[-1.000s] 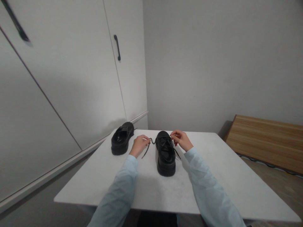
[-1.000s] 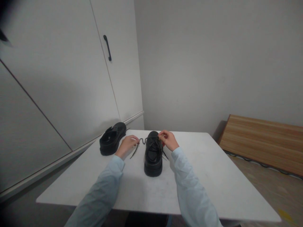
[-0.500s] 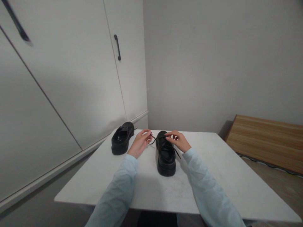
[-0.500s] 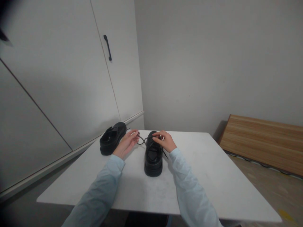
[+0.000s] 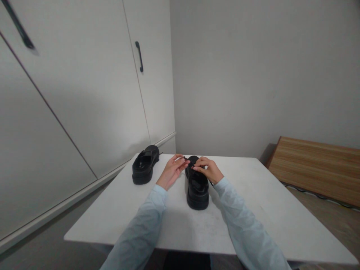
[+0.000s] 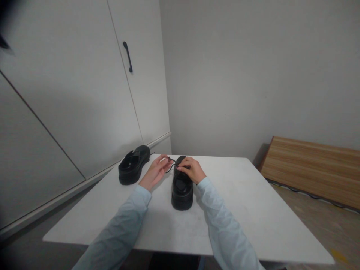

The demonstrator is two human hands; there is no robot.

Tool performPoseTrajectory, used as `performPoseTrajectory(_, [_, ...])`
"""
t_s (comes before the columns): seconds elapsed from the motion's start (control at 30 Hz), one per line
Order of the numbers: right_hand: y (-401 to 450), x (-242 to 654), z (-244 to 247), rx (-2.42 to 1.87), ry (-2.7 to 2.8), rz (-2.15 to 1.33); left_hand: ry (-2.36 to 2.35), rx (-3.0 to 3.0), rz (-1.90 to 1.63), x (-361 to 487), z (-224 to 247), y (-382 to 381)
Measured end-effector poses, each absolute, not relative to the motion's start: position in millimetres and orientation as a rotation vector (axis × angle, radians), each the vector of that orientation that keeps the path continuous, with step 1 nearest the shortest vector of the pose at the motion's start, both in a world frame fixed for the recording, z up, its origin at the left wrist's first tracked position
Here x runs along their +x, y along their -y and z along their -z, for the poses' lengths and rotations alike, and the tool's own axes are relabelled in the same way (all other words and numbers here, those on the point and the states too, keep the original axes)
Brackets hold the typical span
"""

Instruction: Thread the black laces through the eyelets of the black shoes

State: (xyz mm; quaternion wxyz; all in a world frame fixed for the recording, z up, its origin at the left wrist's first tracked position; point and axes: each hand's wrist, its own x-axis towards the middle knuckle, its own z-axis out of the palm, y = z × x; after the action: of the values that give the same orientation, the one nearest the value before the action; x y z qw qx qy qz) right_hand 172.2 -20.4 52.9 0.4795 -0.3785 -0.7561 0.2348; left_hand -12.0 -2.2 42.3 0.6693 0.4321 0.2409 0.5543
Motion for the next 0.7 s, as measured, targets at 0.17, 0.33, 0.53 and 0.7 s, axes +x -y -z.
performPoseTrajectory(0.17, [19,179,-56,-0.967,1.608,-0.718,-0.434,1.107,-1.192,-9,-44,11])
performPoseTrajectory(0.33, [12,190,-52,-1.001,1.315,-0.741,-0.455,1.225,-1.172,-3,-41,13])
performPoseTrajectory(0.53, [0,203,-40,-1.125,1.164,-0.730,-0.643,1.502,-1.266,0,-34,4])
performPoseTrajectory(0.7, [-8,211,-30,-1.257,1.172,-0.715,-0.727,1.751,-1.333,1,-32,5])
